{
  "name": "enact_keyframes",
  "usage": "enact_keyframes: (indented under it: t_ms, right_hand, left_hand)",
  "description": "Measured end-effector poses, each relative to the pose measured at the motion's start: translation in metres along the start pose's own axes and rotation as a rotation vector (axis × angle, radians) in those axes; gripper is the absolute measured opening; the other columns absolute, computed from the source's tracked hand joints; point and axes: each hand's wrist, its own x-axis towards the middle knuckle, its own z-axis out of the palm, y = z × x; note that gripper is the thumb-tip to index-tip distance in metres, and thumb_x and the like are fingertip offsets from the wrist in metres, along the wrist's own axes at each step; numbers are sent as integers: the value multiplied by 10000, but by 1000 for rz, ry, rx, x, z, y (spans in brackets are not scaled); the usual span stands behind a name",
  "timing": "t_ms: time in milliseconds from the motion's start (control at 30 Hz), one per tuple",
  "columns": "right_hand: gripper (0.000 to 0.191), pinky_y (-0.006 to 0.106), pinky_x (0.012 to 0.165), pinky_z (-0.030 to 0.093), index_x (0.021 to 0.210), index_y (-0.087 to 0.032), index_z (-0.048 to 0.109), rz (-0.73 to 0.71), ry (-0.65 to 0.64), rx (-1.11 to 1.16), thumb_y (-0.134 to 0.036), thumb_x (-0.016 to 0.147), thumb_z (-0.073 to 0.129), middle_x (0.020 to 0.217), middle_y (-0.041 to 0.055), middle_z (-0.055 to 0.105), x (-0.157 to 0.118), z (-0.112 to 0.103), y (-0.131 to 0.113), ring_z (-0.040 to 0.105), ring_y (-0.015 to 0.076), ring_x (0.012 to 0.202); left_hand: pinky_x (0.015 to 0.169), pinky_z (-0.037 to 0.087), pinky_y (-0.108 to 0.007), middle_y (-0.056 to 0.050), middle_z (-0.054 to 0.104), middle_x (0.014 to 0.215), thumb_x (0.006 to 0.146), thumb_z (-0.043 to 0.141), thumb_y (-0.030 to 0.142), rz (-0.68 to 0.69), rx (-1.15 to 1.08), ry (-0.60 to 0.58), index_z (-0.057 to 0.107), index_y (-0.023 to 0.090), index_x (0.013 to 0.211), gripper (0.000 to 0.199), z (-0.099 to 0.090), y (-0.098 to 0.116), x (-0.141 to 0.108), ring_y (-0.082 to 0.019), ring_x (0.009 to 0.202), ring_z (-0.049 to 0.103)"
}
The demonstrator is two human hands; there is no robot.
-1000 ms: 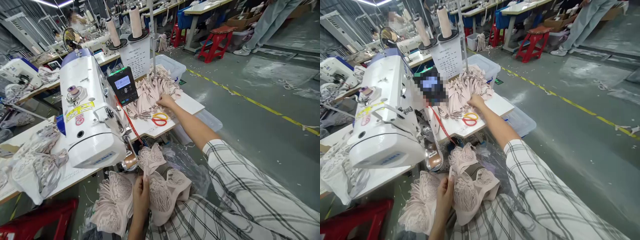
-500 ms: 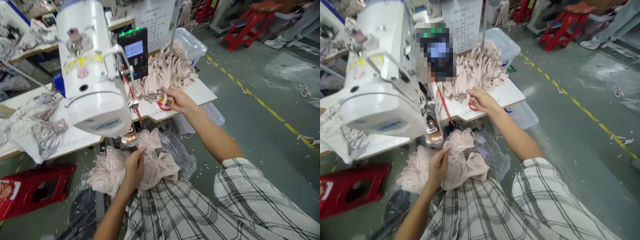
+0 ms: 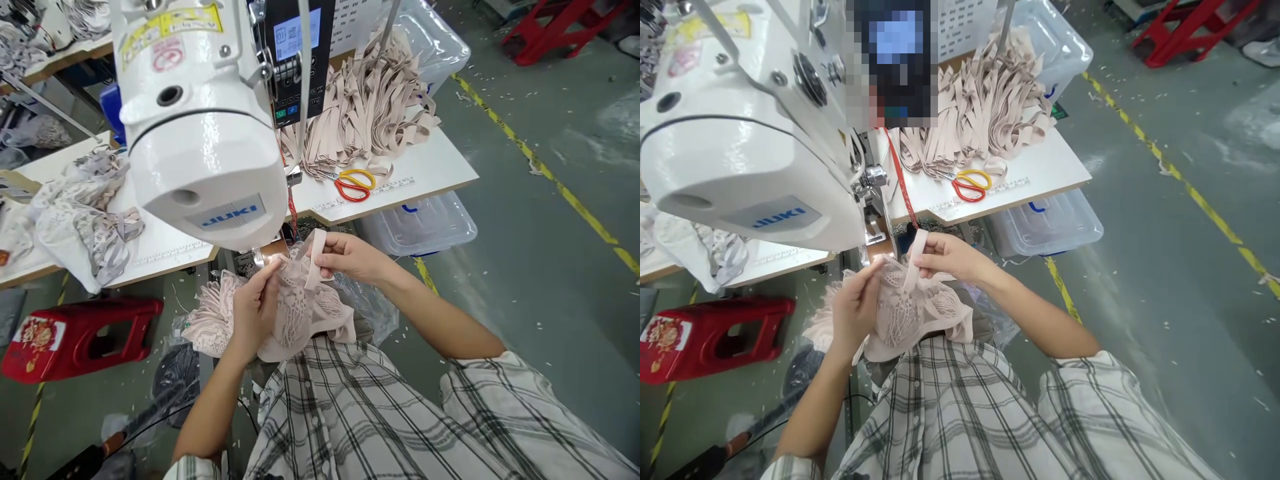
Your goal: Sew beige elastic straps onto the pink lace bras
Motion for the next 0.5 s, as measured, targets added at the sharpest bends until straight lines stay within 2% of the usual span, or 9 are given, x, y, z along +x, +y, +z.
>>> enact_keyframes:
  t_ms: [133, 233, 333, 400, 500]
  right_hand:
    - [334, 228, 594, 497, 813, -152, 676, -58, -69, -178, -478, 802, 747, 691, -10, 614, 10, 8, -11, 577, 95, 624]
    - [336, 230, 588, 471, 768, -162, 658, -110, -34, -220, -487, 806, 735, 674, -16, 594, 18, 11, -12, 545, 94, 616]
    - [329, 226, 593, 468, 789, -165, 661, -127, -5, -186, -487, 822, 718, 704, -14, 603, 23, 12, -11, 540, 85, 612]
    - [329, 225, 597, 471, 814, -167, 667, -118, 11, -173, -492, 822, 717, 723, -9, 617, 26, 13, -11, 543, 83, 615]
    - [348, 227, 593, 479, 855, -170, 668, -102, 66, -169, -505, 795, 741, 731, -6, 630, 31, 13, -10, 547, 83, 610]
  left_hand:
    - [730, 558, -265, -88, 769, 1051, 999, 459, 293, -29, 162, -58, 619, 197, 1356, 403, -6, -5, 9, -197, 897, 727]
    - [661, 512, -237, -50, 764, 838, 977, 467, 240, 3, 248, -142, 590, 221, 1393, 434, -11, -7, 13, -170, 709, 700]
    - [600, 460, -228, -28, 719, 715, 956, 481, 211, 29, 301, -191, 558, 216, 1423, 474, -16, -7, 16, -153, 581, 639]
    - [590, 453, -237, -21, 698, 701, 968, 478, 232, -21, 227, -228, 533, 214, 1441, 477, -18, -5, 17, -154, 569, 624]
    - [603, 484, -266, -16, 681, 724, 978, 508, 306, -124, -12, -251, 533, 227, 1429, 459, -20, -4, 18, -163, 590, 616]
